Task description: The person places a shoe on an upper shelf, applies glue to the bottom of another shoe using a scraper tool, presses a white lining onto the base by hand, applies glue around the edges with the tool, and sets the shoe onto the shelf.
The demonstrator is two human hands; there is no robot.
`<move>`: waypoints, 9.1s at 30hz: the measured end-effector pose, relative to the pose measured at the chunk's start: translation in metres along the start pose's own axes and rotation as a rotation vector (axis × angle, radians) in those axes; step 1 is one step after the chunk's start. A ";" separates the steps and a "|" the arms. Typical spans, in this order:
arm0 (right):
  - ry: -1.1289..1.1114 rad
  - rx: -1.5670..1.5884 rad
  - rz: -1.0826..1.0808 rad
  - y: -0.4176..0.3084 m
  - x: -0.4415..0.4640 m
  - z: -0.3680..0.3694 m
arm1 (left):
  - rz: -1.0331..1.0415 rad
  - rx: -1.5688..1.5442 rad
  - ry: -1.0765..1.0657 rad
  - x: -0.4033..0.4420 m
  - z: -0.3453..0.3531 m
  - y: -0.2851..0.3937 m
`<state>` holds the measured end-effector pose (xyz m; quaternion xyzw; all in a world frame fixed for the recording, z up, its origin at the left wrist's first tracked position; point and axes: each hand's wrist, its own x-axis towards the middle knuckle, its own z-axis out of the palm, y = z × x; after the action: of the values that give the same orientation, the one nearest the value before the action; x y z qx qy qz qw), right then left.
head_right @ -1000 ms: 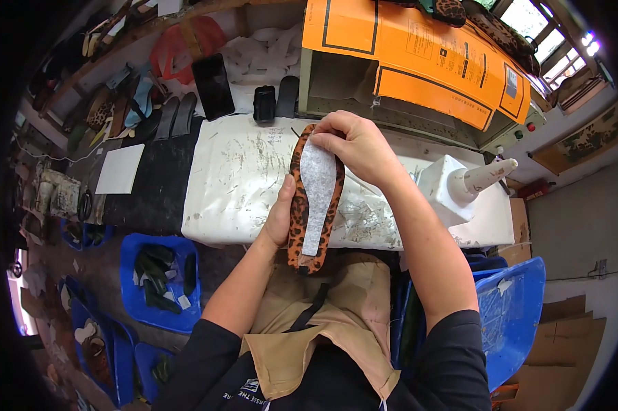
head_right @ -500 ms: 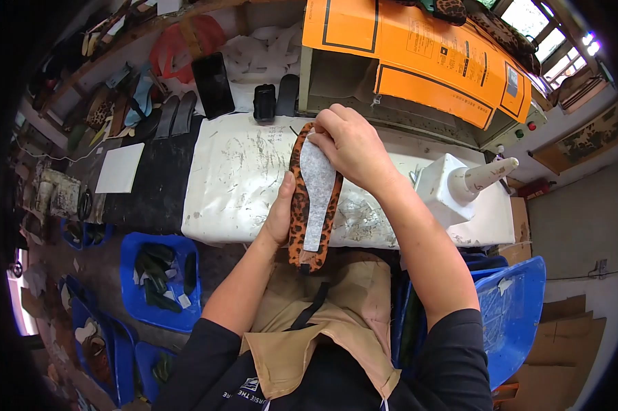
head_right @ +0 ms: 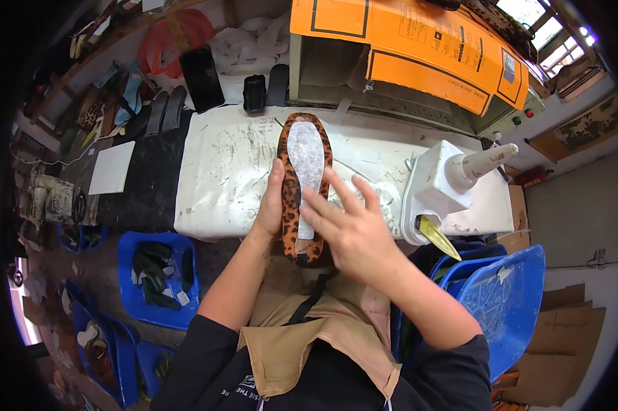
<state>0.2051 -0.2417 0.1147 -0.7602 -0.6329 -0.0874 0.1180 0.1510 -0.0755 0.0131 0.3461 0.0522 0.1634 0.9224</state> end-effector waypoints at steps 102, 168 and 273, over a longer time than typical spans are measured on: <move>0.582 1.038 1.147 0.042 -0.165 -0.057 | -0.445 0.087 -0.035 -0.047 0.038 -0.035; 0.678 0.775 0.843 0.018 -0.103 -0.011 | -0.369 0.484 -0.308 -0.056 0.046 -0.051; 0.290 0.937 0.535 0.026 -0.119 -0.024 | -0.492 0.320 -0.204 -0.048 0.065 -0.033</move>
<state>0.2098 -0.3650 0.1029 -0.7408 -0.3663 0.1325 0.5472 0.1279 -0.1555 0.0403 0.4786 0.0666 -0.1106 0.8685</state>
